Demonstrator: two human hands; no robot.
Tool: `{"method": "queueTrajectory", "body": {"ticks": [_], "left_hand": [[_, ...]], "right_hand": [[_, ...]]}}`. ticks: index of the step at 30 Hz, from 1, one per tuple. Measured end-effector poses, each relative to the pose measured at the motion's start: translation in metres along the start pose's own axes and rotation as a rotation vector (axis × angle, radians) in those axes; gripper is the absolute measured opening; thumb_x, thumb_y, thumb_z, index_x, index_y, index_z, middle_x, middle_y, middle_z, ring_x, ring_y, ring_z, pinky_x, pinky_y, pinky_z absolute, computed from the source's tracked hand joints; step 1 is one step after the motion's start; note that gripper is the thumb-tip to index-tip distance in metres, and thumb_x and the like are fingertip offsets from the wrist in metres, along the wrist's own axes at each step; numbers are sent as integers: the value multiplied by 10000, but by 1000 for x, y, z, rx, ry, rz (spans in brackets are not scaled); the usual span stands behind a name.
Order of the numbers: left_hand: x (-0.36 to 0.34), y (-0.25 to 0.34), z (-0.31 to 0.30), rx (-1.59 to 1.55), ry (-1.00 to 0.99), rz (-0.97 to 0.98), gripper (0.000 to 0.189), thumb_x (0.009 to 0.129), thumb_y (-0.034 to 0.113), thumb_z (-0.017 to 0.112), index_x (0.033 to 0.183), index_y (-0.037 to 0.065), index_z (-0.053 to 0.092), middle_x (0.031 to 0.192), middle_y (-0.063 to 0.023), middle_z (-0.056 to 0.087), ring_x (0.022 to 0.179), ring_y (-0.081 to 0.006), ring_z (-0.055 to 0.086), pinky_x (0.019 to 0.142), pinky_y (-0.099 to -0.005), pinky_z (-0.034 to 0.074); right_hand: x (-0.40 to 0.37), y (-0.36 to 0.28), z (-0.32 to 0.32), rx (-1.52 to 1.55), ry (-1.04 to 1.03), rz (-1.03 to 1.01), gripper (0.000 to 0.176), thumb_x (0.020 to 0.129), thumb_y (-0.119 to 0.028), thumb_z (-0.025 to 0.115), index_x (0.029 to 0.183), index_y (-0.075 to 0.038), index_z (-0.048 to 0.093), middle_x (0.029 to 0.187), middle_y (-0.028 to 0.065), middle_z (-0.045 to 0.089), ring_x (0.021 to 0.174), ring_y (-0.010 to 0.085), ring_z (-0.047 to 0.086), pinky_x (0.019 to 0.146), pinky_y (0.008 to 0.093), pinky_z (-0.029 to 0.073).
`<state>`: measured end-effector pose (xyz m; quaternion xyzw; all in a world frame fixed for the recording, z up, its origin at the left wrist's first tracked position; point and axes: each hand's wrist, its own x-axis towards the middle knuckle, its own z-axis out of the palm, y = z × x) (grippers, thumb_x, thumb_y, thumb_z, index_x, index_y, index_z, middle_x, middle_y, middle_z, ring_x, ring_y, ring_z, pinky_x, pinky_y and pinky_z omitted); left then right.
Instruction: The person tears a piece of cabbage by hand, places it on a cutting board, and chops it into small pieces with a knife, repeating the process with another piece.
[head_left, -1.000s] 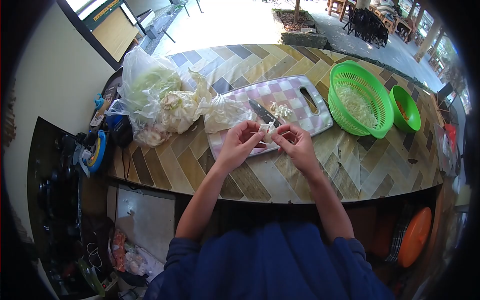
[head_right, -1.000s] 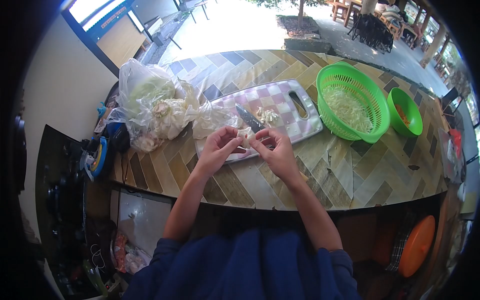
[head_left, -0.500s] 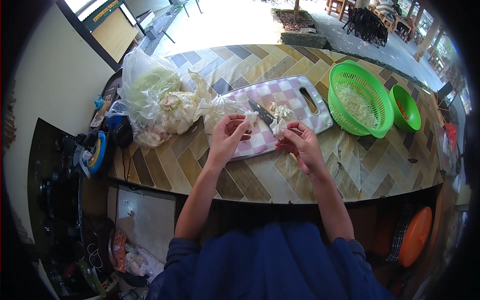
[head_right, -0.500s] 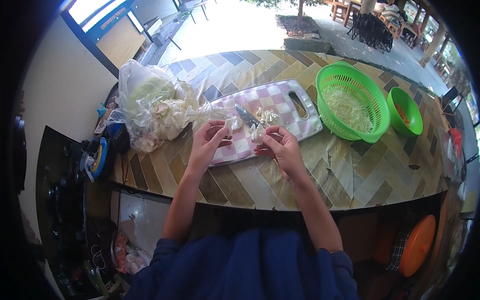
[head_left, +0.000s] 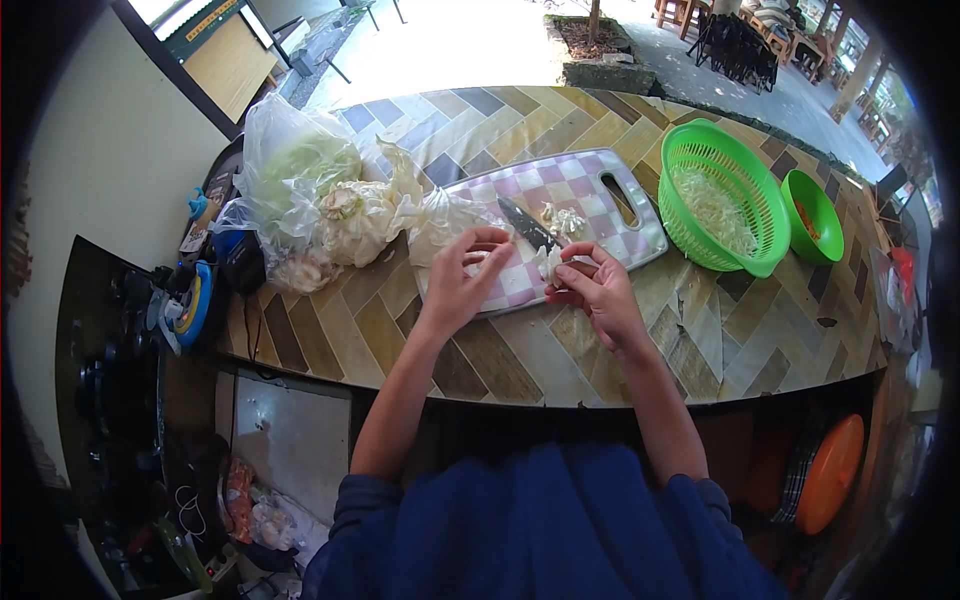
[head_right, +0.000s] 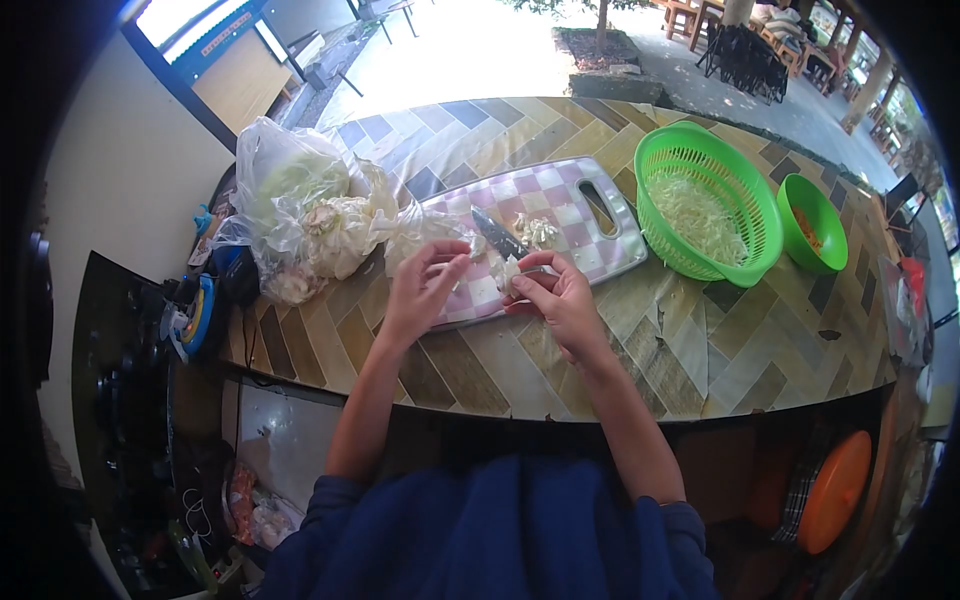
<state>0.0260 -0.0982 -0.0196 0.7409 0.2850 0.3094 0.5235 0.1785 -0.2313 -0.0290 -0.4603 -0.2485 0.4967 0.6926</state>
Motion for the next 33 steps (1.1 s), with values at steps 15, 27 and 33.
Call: {"method": "queueTrajectory", "body": {"ticks": [15,27,33], "left_hand": [[-4,-6,26,-577,-302,-183,157,883,69,653,946,19,518,895,-53,651,827,-98,646,672,-240,551],[-8,-7,19,-515,-223,-194,182,877,101,673,973,18,542,867,-43,659,792,-90,642,641,-226,535],[6,-15,-9,-50,132,-10,206,875,94,651,1038,-17,593,888,-83,677,833,-128,662,674,-260,544]], "right_hand": [[-17,-5,8,-646,97,-225,255,826,-108,721,1014,-8,580,818,43,621,736,89,601,636,239,508],[-17,-5,10,-722,97,-221,201,888,-106,623,1026,38,655,801,64,680,665,68,602,587,226,485],[-25,-14,2,-858,147,-298,182,872,-103,624,1017,5,646,863,79,666,697,109,602,589,254,483]]}}
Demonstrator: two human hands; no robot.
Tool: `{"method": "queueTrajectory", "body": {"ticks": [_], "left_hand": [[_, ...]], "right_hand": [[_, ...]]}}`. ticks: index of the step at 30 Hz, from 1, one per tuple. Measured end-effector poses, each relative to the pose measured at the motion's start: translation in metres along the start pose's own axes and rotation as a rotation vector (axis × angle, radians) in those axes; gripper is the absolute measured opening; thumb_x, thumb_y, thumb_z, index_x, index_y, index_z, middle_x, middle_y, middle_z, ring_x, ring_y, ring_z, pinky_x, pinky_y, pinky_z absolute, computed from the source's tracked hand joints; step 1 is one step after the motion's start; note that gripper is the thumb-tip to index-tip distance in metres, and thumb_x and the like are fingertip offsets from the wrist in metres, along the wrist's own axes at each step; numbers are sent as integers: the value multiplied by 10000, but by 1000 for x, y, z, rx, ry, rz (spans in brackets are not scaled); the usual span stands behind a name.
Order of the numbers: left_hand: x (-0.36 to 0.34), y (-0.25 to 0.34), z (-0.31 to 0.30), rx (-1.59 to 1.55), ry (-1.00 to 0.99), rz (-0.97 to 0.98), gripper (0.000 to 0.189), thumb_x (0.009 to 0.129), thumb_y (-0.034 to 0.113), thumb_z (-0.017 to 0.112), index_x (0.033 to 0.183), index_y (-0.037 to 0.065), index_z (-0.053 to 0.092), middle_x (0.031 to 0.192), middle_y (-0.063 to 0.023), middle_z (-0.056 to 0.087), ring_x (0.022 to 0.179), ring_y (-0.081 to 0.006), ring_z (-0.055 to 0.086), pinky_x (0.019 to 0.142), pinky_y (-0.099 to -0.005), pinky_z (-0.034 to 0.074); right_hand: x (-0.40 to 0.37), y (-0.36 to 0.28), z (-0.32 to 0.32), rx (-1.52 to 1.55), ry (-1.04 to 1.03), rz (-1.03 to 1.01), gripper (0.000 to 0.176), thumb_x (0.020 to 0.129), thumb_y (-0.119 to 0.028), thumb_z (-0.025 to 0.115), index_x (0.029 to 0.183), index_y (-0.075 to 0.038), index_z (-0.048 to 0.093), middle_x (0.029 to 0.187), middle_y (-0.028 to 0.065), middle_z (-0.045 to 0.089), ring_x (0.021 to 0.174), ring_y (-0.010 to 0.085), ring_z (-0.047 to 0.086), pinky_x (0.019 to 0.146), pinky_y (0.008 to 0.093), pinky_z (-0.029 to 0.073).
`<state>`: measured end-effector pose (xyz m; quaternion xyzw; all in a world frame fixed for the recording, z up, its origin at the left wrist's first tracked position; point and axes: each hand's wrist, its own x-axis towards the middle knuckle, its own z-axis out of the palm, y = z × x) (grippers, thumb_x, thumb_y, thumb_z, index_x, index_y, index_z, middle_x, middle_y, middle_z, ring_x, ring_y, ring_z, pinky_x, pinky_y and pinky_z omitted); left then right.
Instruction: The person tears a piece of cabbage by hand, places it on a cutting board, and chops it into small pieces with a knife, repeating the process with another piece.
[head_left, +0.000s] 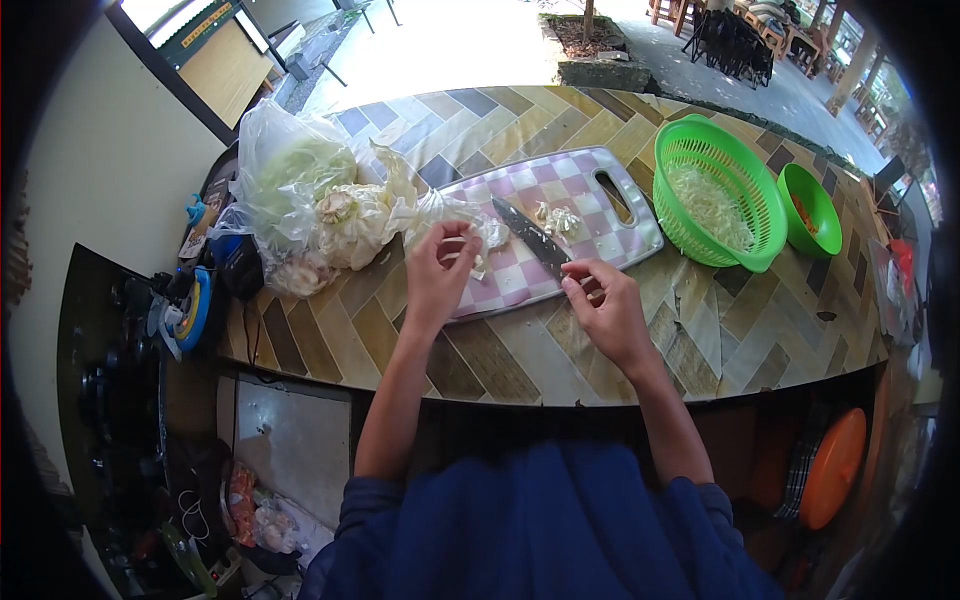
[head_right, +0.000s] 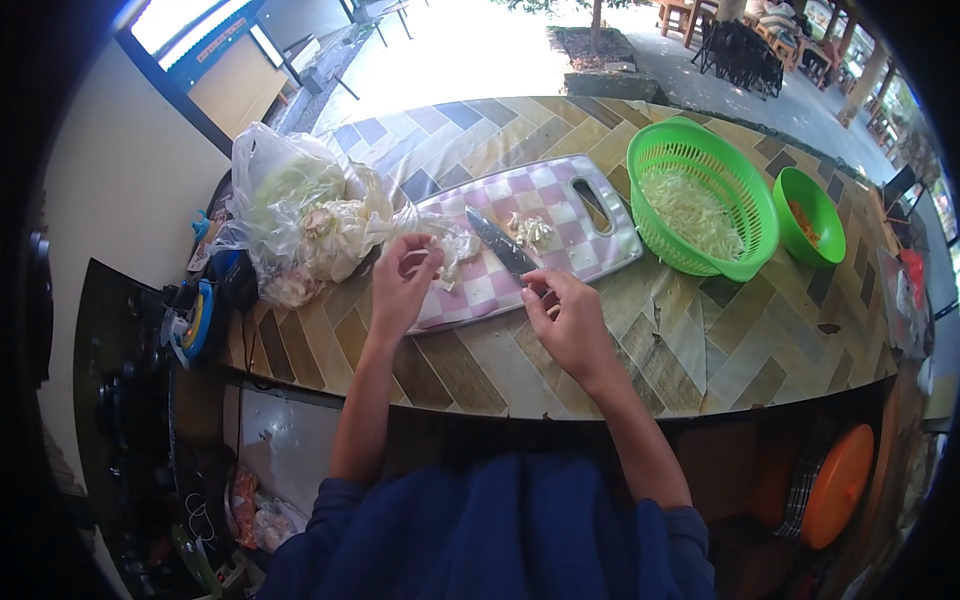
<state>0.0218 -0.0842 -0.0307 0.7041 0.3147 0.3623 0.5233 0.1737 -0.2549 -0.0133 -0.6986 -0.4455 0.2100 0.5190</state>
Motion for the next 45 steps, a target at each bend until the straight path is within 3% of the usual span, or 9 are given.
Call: {"method": "queueTrajectory", "body": {"ticks": [3,8,15,18,24,32,41,44,45], "left_hand": [[11,13,-13,325,74,39,201,854,66,641,1036,-17,622,916,-177,684,901,-213,682,756,-312,550],[8,0,-11,563,37,202,221,822,82,655,1034,19,641,960,-135,671,926,-285,653,798,-370,512],[3,-3,1,1080,-18,296,182,780,249,699,904,118,679,952,-41,618,964,-223,569,840,-388,355],[5,-2,4,1019,6,308,157,777,235,703,870,112,677,932,-35,646,938,-220,591,837,-394,362],[10,14,16,550,-140,42,122,806,206,667,867,100,669,875,-33,688,878,-212,621,819,-388,366],[12,4,64,825,-179,201,107,820,199,659,884,114,667,890,-3,691,894,-204,617,849,-399,377],[17,-8,73,945,-142,391,84,816,190,655,854,120,681,911,-11,672,925,-208,600,879,-394,358],[12,-8,71,959,-128,433,99,820,198,654,865,121,696,933,-15,665,933,-210,592,876,-388,360],[9,-6,70,945,-122,450,107,819,202,656,875,122,701,942,-16,664,937,-210,589,874,-385,360]], "right_hand": [[-5,1,-8,-119,-14,-42,197,840,-92,638,1013,2,626,899,107,631,739,181,609,642,291,492],[-14,12,-17,-579,55,-304,303,791,-117,674,1055,-5,576,940,138,569,817,320,608,774,381,498],[-29,14,-12,-630,-163,29,298,842,-169,613,1079,-2,543,993,181,584,853,376,619,763,449,502],[-28,17,-15,-442,-120,50,302,877,-182,579,1092,26,535,959,201,618,841,370,626,738,428,497],[-32,20,-27,-25,-73,223,322,932,-235,557,1109,33,535,820,167,635,750,231,616,681,338,465],[-39,24,-37,109,-53,300,310,944,-234,556,1105,29,535,821,111,624,733,140,556,683,293,451],[-48,16,-29,-32,-63,197,369,949,-263,524,1115,66,533,887,242,638,827,334,643,748,381,478],[-49,16,-26,-108,-88,175,345,956,-241,520,1129,58,530,877,208,636,790,257,622,739,340,472],[-50,18,-25,-126,-85,157,337,956,-237,516,1121,57,532,864,217,633,790,287,624,732,351,472]]}}
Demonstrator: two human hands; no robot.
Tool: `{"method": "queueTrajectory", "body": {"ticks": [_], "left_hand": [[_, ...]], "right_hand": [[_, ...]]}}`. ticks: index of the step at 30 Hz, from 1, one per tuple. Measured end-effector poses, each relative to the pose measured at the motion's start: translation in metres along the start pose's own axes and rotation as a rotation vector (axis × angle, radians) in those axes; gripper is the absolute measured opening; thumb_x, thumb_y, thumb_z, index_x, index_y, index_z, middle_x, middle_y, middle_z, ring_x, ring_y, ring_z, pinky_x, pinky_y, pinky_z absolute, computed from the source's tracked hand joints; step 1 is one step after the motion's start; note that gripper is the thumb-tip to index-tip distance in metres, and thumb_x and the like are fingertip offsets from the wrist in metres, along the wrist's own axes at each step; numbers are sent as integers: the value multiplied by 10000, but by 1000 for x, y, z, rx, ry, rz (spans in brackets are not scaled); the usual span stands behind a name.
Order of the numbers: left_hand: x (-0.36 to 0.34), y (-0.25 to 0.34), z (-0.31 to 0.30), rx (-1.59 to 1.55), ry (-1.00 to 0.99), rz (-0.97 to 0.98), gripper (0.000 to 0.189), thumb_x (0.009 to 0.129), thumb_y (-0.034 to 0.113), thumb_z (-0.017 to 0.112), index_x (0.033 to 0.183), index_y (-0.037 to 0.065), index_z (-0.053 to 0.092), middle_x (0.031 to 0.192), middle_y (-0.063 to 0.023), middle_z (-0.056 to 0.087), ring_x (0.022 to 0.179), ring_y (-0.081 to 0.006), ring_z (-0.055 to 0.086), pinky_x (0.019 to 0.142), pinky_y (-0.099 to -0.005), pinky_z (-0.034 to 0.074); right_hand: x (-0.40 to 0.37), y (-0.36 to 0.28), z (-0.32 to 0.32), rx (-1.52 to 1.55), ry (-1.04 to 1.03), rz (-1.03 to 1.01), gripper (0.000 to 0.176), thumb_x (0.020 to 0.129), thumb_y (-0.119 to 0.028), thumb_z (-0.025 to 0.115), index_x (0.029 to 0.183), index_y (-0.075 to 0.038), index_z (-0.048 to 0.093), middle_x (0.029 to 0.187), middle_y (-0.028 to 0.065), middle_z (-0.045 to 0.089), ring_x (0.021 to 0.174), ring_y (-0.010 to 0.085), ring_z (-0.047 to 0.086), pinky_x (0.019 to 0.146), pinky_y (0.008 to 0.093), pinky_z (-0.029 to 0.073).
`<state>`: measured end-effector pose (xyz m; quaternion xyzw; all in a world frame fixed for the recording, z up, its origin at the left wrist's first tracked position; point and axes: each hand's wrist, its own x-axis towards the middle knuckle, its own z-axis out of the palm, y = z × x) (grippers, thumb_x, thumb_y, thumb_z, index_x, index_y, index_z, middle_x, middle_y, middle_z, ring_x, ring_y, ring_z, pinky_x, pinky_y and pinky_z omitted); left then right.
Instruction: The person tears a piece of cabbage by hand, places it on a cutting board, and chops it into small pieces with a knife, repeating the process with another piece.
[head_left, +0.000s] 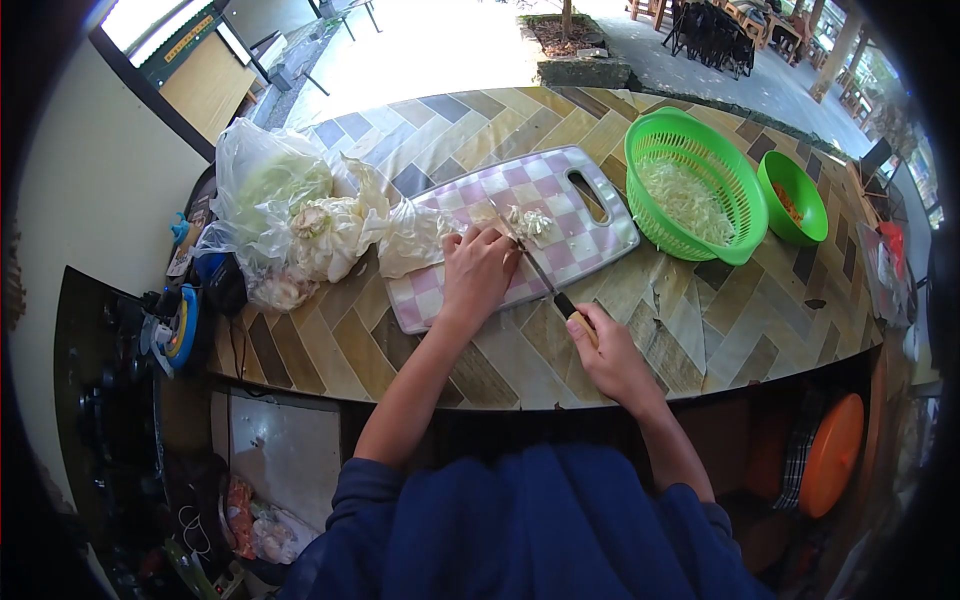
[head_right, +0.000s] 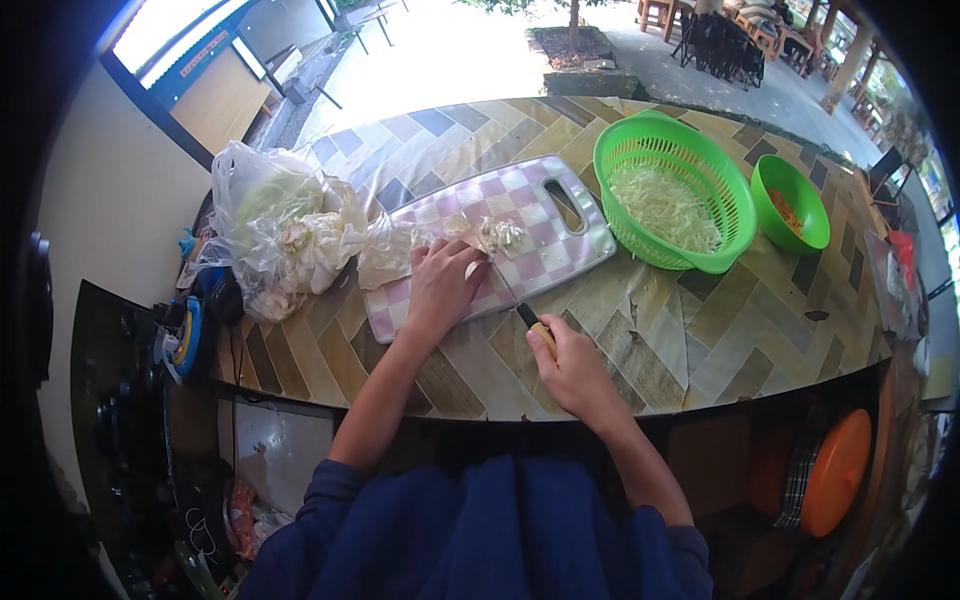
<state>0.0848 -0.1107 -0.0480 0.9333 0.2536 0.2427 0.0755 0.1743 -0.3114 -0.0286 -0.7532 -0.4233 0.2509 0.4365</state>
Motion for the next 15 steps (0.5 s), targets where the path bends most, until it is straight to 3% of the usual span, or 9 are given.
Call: {"method": "queueTrajectory", "body": {"ticks": [5,11,15], "left_hand": [[-6,1,-3,-23,8,-12,127,820,205,655,899,126,715,944,-19,661,949,-206,579,871,-373,361],[-8,2,1,-19,16,-15,129,829,191,644,899,106,709,932,-21,651,939,-205,580,867,-373,361],[-13,6,3,-11,35,-14,135,842,181,625,909,95,705,948,-20,644,932,-204,580,868,-375,359]], "right_hand": [[-1,-11,-1,-101,-58,-2,285,959,-210,489,1044,58,534,778,247,610,769,404,611,680,424,468],[0,-13,10,-285,-52,-4,226,967,-187,450,957,37,477,741,274,601,750,461,595,641,537,435],[6,-23,17,-385,-77,61,239,976,-215,430,971,23,455,730,284,607,727,469,605,629,548,459]]}}
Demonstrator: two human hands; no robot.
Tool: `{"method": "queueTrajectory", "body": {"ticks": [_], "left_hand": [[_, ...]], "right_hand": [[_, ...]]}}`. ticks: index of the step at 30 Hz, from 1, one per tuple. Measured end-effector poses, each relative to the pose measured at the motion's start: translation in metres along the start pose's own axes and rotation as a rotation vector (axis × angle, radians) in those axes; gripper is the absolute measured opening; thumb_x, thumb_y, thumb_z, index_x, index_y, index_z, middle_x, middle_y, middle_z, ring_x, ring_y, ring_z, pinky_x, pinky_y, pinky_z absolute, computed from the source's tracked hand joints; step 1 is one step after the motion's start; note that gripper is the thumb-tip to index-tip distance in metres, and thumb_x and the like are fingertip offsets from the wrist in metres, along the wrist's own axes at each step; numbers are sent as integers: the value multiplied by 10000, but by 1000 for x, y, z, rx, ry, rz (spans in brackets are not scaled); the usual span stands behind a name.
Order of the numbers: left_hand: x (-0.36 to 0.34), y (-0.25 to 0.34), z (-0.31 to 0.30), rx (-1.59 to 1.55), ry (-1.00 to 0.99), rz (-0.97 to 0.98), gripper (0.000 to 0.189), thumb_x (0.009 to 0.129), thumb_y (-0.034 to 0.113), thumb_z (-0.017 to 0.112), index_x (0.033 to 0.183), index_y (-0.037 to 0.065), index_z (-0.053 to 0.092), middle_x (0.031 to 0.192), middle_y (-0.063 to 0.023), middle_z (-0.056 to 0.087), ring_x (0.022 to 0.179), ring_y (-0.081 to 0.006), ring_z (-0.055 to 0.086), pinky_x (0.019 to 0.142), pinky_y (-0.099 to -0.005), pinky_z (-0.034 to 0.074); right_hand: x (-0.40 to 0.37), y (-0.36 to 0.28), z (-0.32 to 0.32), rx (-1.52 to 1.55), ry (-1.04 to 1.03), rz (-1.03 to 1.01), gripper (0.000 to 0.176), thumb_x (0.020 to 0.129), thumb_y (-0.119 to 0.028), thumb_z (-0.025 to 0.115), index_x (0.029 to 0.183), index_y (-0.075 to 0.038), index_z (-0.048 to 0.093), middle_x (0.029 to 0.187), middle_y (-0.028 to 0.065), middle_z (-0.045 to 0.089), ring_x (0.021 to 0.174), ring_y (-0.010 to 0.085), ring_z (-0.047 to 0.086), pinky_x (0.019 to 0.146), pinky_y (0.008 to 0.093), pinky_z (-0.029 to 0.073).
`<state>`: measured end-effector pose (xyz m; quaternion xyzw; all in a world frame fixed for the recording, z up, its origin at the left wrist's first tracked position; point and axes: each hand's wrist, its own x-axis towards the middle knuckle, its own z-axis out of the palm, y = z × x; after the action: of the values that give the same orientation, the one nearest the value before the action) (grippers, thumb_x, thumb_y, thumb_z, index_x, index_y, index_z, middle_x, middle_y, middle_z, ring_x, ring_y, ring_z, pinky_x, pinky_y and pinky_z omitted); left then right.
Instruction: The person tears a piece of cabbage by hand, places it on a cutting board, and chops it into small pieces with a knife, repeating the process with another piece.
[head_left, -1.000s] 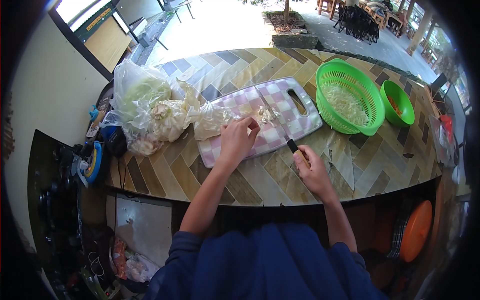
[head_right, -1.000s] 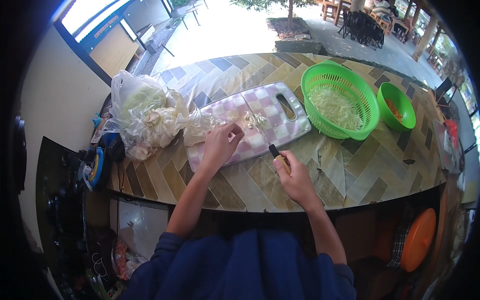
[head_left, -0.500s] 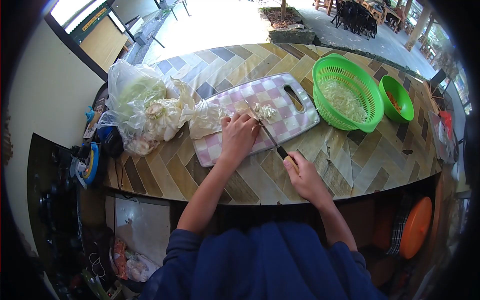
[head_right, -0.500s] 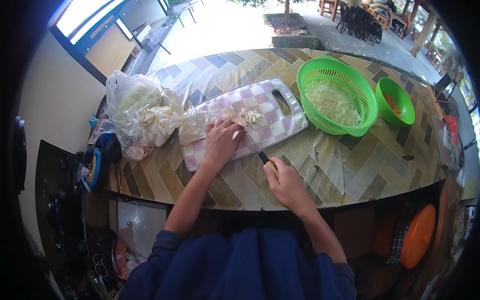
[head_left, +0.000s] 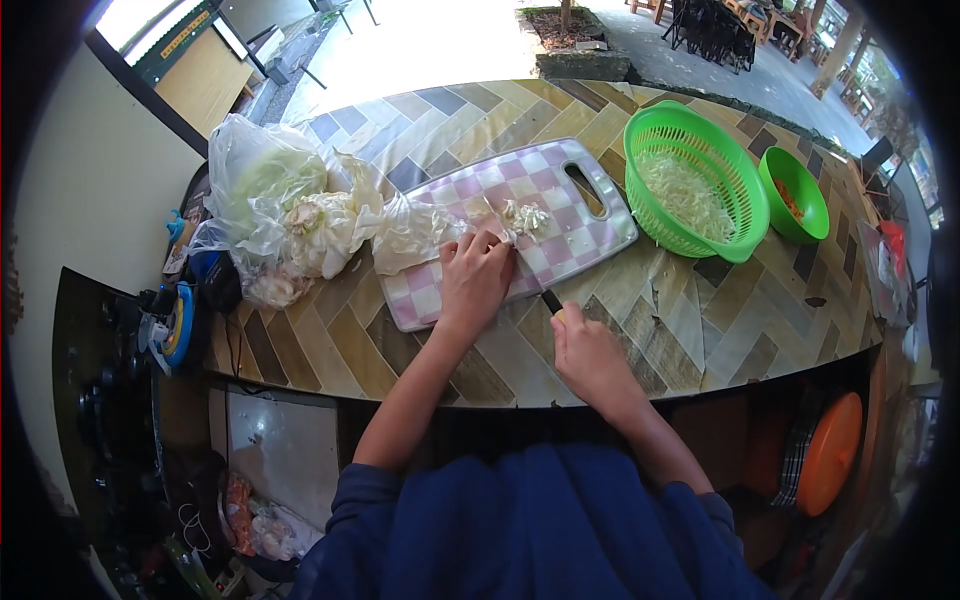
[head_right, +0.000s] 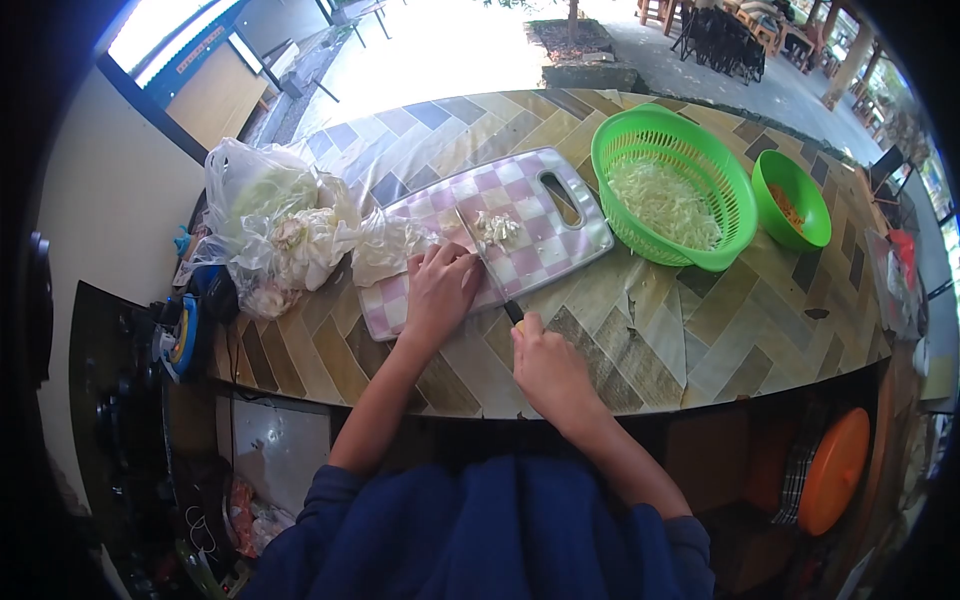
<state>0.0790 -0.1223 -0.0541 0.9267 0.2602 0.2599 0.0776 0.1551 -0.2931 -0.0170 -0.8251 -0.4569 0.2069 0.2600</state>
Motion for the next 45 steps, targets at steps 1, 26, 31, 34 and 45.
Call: {"method": "queueTrajectory", "body": {"ticks": [1,26,31,34,45], "left_hand": [[-1,1,0,2,5,1,138,846,180,620,912,94,704,954,-20,643,931,-203,580,869,-375,358],[-7,-7,-4,6,7,78,217,879,199,570,1021,62,662,971,-23,625,963,-186,559,878,-387,326],[-8,-10,-6,-49,-10,77,216,879,192,566,1025,60,654,994,-29,638,962,-177,562,877,-384,326],[-13,-13,-6,-53,0,93,227,878,187,564,1046,63,653,1017,-28,648,968,-167,565,886,-383,321],[-19,-12,-9,-10,-38,83,303,861,191,566,1131,68,632,1172,-18,591,1057,-171,527,925,-391,297]], "right_hand": [[4,-1,4,-29,6,-7,250,980,-228,422,977,21,446,730,284,613,725,466,613,632,541,474],[-9,-14,7,160,8,92,298,988,-253,405,935,35,457,689,279,598,724,473,599,635,547,451],[2,-26,21,27,35,106,289,985,-243,404,937,40,439,728,285,616,709,477,606,634,549,468],[18,-34,31,-14,60,133,303,985,-249,400,930,45,447,734,291,614,716,477,606,642,548,471],[11,-1,9,327,2,97,381,991,-306,409,835,29,498,634,252,547,614,451,524,579,469,408]]}}
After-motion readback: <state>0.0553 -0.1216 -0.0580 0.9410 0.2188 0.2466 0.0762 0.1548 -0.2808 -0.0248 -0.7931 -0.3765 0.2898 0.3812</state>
